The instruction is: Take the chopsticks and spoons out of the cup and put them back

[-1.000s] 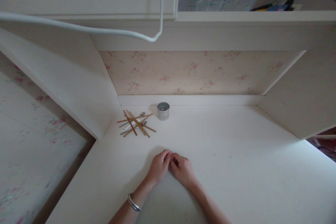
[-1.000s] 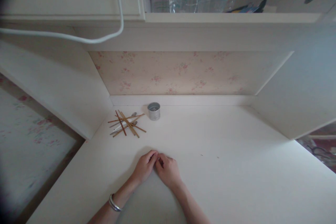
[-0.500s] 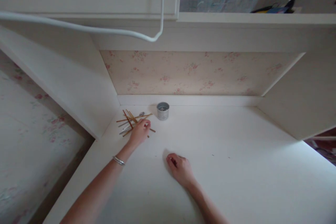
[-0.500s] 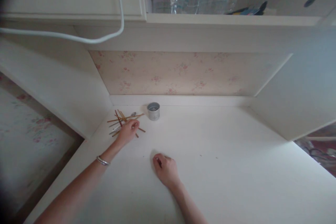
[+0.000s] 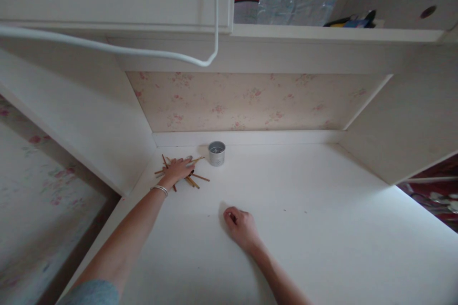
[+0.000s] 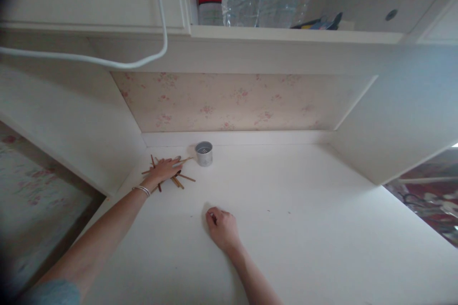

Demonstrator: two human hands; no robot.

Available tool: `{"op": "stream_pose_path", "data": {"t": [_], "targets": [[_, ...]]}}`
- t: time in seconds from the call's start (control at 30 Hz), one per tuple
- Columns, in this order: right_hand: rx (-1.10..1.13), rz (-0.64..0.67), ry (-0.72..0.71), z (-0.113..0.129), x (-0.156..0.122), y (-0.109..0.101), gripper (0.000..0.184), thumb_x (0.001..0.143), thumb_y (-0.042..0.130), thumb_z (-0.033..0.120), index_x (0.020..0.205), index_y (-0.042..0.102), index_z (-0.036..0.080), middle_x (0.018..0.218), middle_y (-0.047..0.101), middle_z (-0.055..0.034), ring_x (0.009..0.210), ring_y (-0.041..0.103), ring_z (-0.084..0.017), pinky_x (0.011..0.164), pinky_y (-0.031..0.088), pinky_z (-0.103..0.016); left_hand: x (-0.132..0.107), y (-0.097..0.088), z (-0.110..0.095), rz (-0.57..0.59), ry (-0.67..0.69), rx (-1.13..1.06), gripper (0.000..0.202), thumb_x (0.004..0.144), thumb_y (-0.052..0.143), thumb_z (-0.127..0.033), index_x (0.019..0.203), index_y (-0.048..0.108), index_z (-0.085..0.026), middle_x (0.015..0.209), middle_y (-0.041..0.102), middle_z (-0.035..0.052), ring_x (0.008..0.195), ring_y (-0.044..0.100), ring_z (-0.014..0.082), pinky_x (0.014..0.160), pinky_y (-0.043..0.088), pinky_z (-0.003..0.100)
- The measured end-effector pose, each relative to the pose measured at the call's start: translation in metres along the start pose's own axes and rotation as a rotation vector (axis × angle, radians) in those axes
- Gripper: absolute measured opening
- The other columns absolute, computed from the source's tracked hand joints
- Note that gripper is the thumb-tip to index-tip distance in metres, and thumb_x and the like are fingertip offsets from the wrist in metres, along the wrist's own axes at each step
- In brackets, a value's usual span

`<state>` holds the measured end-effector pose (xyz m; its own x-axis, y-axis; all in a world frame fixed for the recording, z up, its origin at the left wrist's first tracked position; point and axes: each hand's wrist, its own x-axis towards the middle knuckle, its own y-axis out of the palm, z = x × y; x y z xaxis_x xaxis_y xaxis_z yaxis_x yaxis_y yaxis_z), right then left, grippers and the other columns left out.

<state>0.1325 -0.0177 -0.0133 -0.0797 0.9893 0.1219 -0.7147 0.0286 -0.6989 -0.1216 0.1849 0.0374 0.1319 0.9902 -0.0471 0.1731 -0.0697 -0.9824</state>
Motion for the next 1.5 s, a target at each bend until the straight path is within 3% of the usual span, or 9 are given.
{"op": "stream_pose_path", "data": {"t": [0.2, 0.4, 0.5, 0.67, 0.77, 0.9, 1.1, 1.3, 1.5], "targets": [[0.010, 0.015, -0.008, 0.000, -0.002, -0.002, 0.026, 0.093, 0.045, 0.031, 0.087, 0.069, 0.021, 0.068, 0.069, -0.0010, 0.058, 0.060, -0.013, 0.057, 0.036, -0.021, -0.051, 0.020, -0.013, 0.041, -0.046, -0.007, 0.050, 0.088, 0.041, -0.044, 0.137, 0.050, -0.035, 0.149, 0.044, 0.0062, 0.138, 0.027, 0.0434, 0.102, 0.024, 0.069], [0.021, 0.034, -0.011, 0.002, -0.009, -0.002, 0.027, 0.093, 0.046, 0.033, 0.088, 0.069, 0.022, 0.071, 0.070, -0.0017, 0.060, 0.061, -0.014, 0.059, 0.038, -0.023, -0.127, 0.034, -0.033, -0.079, -0.008, -0.007, 0.047, 0.090, 0.042, -0.046, 0.135, 0.052, -0.037, 0.145, 0.048, 0.0057, 0.139, 0.027, 0.0402, 0.105, 0.023, 0.068], [0.039, 0.041, 0.024, 0.002, -0.009, -0.001, 0.026, 0.092, 0.047, 0.035, 0.088, 0.069, 0.022, 0.071, 0.070, -0.0012, 0.060, 0.061, -0.015, 0.058, 0.038, -0.023, -0.151, 0.034, -0.041, -0.104, -0.003, -0.015, 0.044, 0.091, 0.044, -0.044, 0.133, 0.054, -0.038, 0.143, 0.051, 0.0042, 0.139, 0.028, 0.0381, 0.107, 0.024, 0.066], [0.143, 0.121, 0.135, 0.003, 0.015, -0.009, 0.027, 0.093, 0.044, 0.035, 0.096, 0.066, 0.021, 0.068, 0.069, -0.0001, 0.059, 0.062, -0.014, 0.057, 0.042, -0.023, -0.158, 0.034, -0.044, -0.126, -0.036, -0.040, 0.044, 0.090, 0.046, -0.046, 0.132, 0.056, -0.036, 0.148, 0.045, 0.0053, 0.140, 0.028, 0.0378, 0.106, 0.026, 0.067], [0.118, 0.130, 0.126, 0.008, 0.049, -0.022, 0.026, 0.091, 0.049, 0.034, 0.112, 0.060, 0.023, 0.078, 0.072, 0.0003, 0.061, 0.063, -0.013, 0.060, 0.045, -0.023, -0.157, 0.033, -0.045, -0.160, -0.059, -0.059, 0.044, 0.090, 0.047, -0.048, 0.131, 0.057, -0.034, 0.150, 0.042, 0.0073, 0.140, 0.030, 0.0368, 0.107, 0.022, 0.069], [0.032, 0.119, 0.097, 0.022, 0.106, -0.040, 0.045, 0.089, 0.055, 0.037, 0.132, 0.046, 0.025, 0.101, 0.072, -0.0026, 0.069, 0.066, -0.014, 0.067, 0.047, -0.025, -0.165, 0.032, -0.044, -0.296, -0.047, -0.083, 0.039, 0.091, 0.048, -0.046, 0.124, 0.062, -0.031, 0.146, 0.047, 0.0069, 0.139, 0.034, 0.0330, 0.112, 0.018, 0.065], [-0.148, 0.089, 0.069, 0.044, 0.171, -0.042, 0.060, 0.090, 0.055, 0.035, 0.144, 0.034, 0.021, 0.111, 0.069, -0.0088, 0.094, 0.066, -0.023, 0.080, 0.046, -0.031, -0.185, 0.045, -0.025, -0.471, 0.068, -0.212, 0.033, 0.093, 0.048, -0.038, 0.116, 0.065, -0.024, 0.137, 0.054, 0.0097, 0.131, 0.046, 0.0268, 0.110, 0.037, 0.050], [-0.265, 0.020, 0.065, 0.045, 0.187, -0.038, 0.032, 0.097, 0.044, 0.030, 0.124, 0.054, 0.018, 0.111, 0.069, -0.0134, 0.099, 0.065, -0.026, 0.083, 0.045, -0.033, -0.190, 0.055, -0.008, -0.525, 0.066, -0.309, 0.027, 0.093, 0.047, -0.032, 0.110, 0.066, -0.022, 0.126, 0.059, 0.0100, 0.124, 0.051, 0.0237, 0.107, 0.044, 0.043], [-0.268, -0.108, 0.029, 0.041, 0.165, -0.058, 0.027, 0.098, 0.042, 0.031, 0.117, 0.057, 0.019, 0.109, 0.069, -0.0099, 0.096, 0.065, -0.022, 0.080, 0.044, -0.030, -0.186, 0.054, -0.013, -0.512, 0.101, -0.224, 0.028, 0.094, 0.047, -0.030, 0.110, 0.068, -0.021, 0.134, 0.050, 0.0117, 0.125, 0.049, 0.0258, 0.107, 0.043, 0.044]]}}
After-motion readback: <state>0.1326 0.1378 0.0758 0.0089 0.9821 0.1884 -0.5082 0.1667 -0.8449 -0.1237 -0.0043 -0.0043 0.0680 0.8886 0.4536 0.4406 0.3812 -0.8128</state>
